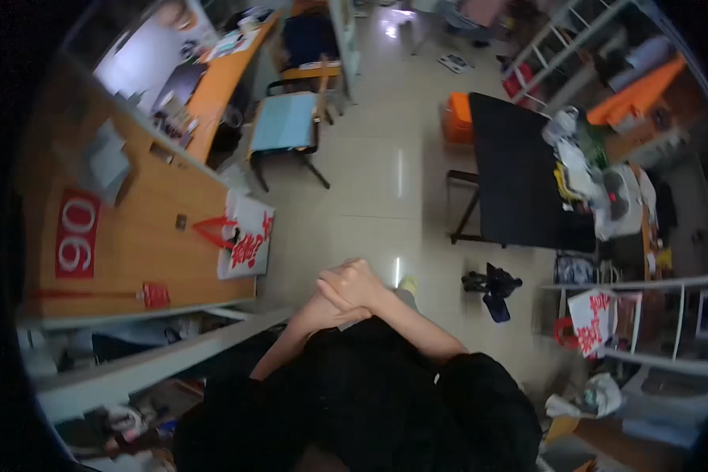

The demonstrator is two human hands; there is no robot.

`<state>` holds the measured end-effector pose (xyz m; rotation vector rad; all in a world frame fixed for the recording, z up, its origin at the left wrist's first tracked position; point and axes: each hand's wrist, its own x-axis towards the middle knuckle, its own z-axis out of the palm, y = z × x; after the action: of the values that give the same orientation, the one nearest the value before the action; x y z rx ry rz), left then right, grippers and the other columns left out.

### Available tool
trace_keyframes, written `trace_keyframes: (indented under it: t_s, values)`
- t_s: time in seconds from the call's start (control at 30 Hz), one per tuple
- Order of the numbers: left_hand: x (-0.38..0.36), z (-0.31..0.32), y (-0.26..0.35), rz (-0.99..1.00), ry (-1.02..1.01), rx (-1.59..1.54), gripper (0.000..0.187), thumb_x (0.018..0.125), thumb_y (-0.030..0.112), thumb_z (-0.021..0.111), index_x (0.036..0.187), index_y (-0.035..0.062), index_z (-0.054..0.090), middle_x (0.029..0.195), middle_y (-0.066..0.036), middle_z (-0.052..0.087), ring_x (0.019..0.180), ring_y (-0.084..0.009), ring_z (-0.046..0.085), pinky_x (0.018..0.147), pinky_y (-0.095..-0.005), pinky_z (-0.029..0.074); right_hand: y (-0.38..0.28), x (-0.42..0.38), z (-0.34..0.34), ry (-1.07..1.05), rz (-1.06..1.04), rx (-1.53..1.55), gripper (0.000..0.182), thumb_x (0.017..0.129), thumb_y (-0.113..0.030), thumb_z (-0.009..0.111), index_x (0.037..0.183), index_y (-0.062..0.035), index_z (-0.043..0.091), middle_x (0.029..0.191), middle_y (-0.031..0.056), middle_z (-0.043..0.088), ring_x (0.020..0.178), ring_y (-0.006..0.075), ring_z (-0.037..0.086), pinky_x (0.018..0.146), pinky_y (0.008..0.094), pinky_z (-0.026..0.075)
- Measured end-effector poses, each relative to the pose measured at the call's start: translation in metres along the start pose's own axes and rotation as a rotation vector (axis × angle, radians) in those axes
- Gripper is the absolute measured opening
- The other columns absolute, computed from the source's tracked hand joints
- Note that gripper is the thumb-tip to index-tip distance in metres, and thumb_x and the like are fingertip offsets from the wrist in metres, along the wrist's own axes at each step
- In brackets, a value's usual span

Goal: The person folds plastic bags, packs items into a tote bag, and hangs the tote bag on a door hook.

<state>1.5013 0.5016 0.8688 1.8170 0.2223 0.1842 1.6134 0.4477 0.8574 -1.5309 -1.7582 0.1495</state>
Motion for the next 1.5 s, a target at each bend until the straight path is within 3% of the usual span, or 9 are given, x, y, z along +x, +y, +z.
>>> trace_keyframes:
  t_s: [0.23,0.57,0.83,0.93,0.97,1.03,1.1,1.27,1.5]
  values:
    - [0.075,-0.025,0.003,0.016,0.344,0.187,0.036,0.068,0.024,0.072,0.085,-0.0029,0.056,0.08,-0.016,0.059,0.075,-0.0262,0.059,0.064,-0.0355,0.046,0.065,0.042,-0.011,0.201,0.095,0.034,0.024,0.077,-0.023,0.05,0.059,-0.0081,0.049,0.049,0.0097,0.049,0.044,0.0303,0.049,0.045,0.0384,0.041]
    - [0.248,0.005,0.016,-0.11,0.197,0.159,0.026,0.069,0.019,0.073,0.075,-0.0034,0.06,0.069,-0.01,0.064,0.063,-0.0153,0.062,0.061,-0.0255,0.048,0.212,0.046,-0.108,0.538,0.259,-0.2,0.021,0.082,-0.018,0.044,0.066,-0.0055,0.051,0.058,0.0092,0.052,0.054,0.028,0.051,0.05,0.0385,0.041]
    - [0.365,0.021,0.001,0.13,0.165,0.069,0.047,0.079,0.021,0.06,0.119,-0.0008,0.047,0.118,-0.021,0.05,0.112,-0.0272,0.048,0.095,-0.0352,0.036,0.306,0.051,-0.162,0.733,1.008,1.328,0.066,0.086,-0.06,0.025,0.128,-0.0099,0.032,0.121,0.0143,0.043,0.11,0.0275,0.042,0.09,0.0427,0.035]
    - [0.388,0.026,-0.009,0.314,0.41,0.652,0.041,0.084,0.025,0.049,0.112,-0.0045,0.053,0.111,-0.018,0.056,0.11,-0.0292,0.049,0.1,-0.0382,0.029,0.322,0.075,-0.157,0.545,0.929,1.864,0.075,0.082,-0.066,0.024,0.132,-0.0099,0.027,0.135,0.0241,0.026,0.124,0.038,0.029,0.099,0.0463,0.027]
    - [0.39,0.016,-0.017,0.14,0.104,0.48,0.075,0.087,0.037,0.041,0.134,-0.0071,0.004,0.14,-0.025,0.007,0.131,-0.0374,0.006,0.106,-0.0414,0.006,0.328,0.083,-0.154,0.483,0.94,1.876,0.075,0.082,-0.066,0.024,0.132,-0.0099,0.027,0.135,0.0241,0.026,0.124,0.038,0.029,0.099,0.0463,0.027]
    - [0.403,-0.003,-0.009,0.058,0.232,0.873,0.068,0.086,0.036,0.042,0.131,-0.0075,0.017,0.136,-0.026,0.019,0.127,-0.0372,0.017,0.104,-0.0411,0.014,0.344,0.102,-0.15,0.338,0.853,2.123,0.077,0.083,-0.065,0.023,0.134,-0.007,0.02,0.131,0.024,0.032,0.123,0.037,0.03,0.099,0.0454,0.025]
    - [0.417,-0.026,-0.013,-0.034,0.322,1.253,0.062,0.085,0.035,0.044,0.127,-0.0079,0.029,0.131,-0.026,0.031,0.124,-0.0371,0.028,0.102,-0.0409,0.021,0.346,0.131,-0.148,0.231,0.872,2.064,0.075,0.084,-0.063,0.022,0.132,-0.0042,0.023,0.132,0.0243,0.031,0.122,0.0359,0.031,0.1,0.0442,0.025]
    - [0.457,-0.093,-0.079,0.043,0.544,0.554,0.041,0.082,0.03,0.045,0.098,-0.0056,0.055,0.102,-0.023,0.055,0.098,-0.0346,0.051,0.086,-0.04,0.037,0.386,0.187,-0.127,0.034,1.007,1.751,0.066,0.09,-0.052,0.021,0.123,0.0029,0.035,0.123,0.0173,0.043,0.116,0.0271,0.04,0.099,0.034,0.03]
    - [0.53,-0.188,-0.112,-0.025,0.727,0.499,0.031,0.081,0.024,0.046,0.067,-0.0014,0.059,0.068,-0.017,0.059,0.067,-0.0343,0.057,0.061,-0.0431,0.043,0.44,0.284,-0.109,0.26,1.266,1.276,0.049,0.093,-0.04,0.031,0.114,0.0015,0.045,0.111,0.0123,0.051,0.1,0.019,0.051,0.087,0.0313,0.04]
